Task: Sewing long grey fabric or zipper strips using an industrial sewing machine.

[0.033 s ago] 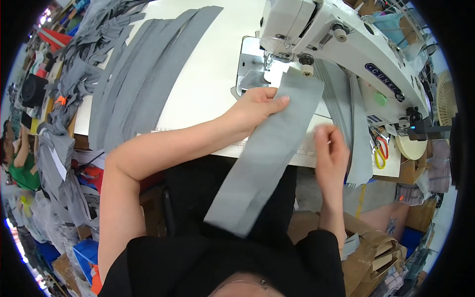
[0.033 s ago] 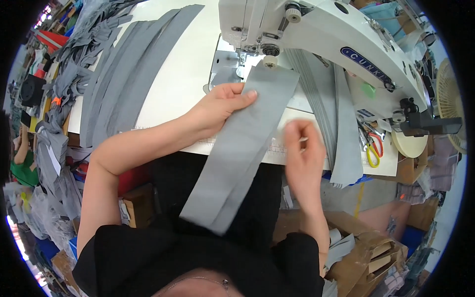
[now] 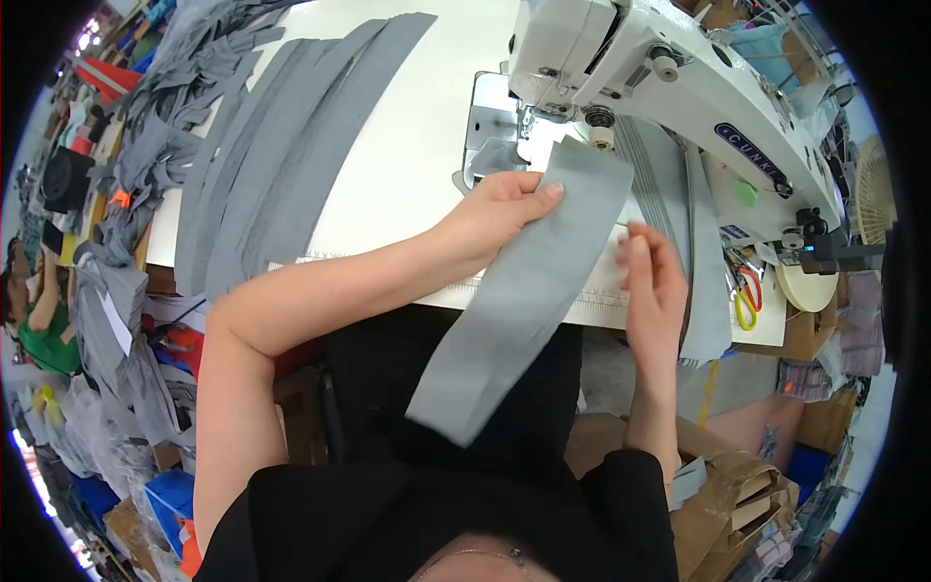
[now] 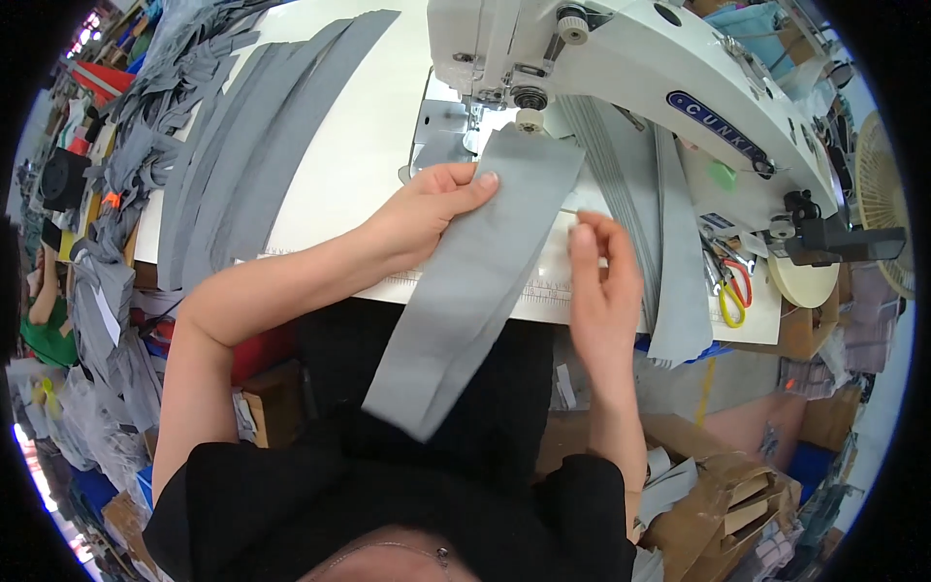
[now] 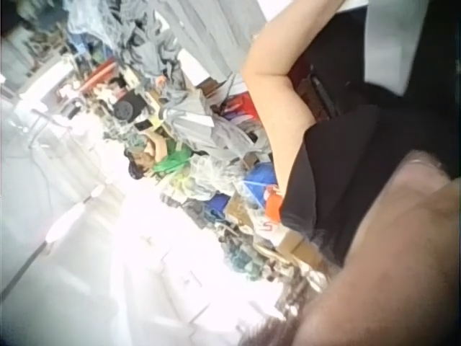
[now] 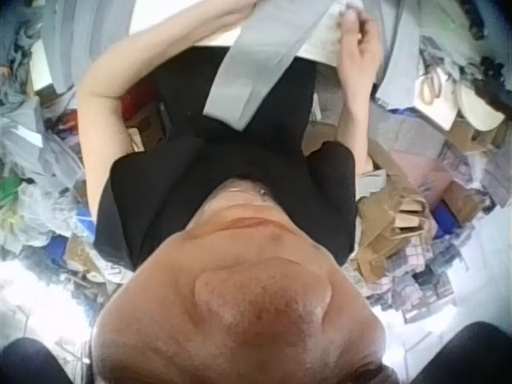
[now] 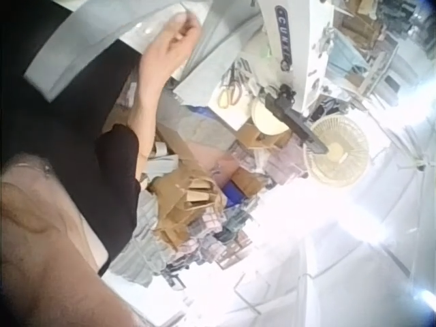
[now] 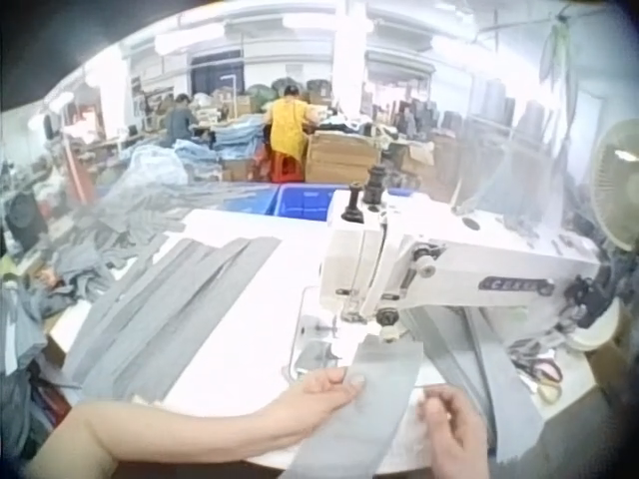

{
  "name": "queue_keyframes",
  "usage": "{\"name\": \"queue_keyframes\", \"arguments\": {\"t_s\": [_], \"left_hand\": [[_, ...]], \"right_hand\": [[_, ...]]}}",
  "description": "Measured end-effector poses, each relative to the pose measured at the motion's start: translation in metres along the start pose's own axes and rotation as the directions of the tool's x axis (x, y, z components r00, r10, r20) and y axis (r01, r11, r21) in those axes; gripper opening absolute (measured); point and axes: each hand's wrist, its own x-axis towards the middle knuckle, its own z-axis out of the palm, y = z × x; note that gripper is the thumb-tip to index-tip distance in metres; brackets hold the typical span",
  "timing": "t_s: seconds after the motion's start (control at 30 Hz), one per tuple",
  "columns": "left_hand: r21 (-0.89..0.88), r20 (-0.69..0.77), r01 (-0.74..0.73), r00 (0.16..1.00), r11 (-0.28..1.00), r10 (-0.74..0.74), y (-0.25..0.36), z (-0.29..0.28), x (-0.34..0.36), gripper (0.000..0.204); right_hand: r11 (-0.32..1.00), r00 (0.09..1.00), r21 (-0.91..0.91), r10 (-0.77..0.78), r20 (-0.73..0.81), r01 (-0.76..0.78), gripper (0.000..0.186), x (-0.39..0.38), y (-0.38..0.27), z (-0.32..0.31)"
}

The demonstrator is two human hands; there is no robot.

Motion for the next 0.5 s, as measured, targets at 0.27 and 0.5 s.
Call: {"name": "queue_keyframes", "arguments": {"t_s": [0.27,0.5], "left_hand": [[0.183,-0.036,-0.061,0.997,0.981,0.069,-0.003,0.008,-0.004,0.035],[0.341,-0.035,0.006,0.999,0.940,0.006,0.001,0.016,-0.006,0.042]], "right_hand": [[0.877,0.963,0.415,0.163,0.214,-0.241,0.027,0.025,0.013,0.020],[0.997,0.996,0.058,0.063,-0.060,-0.060,0.017,0.049,0.006,0.014]]}}
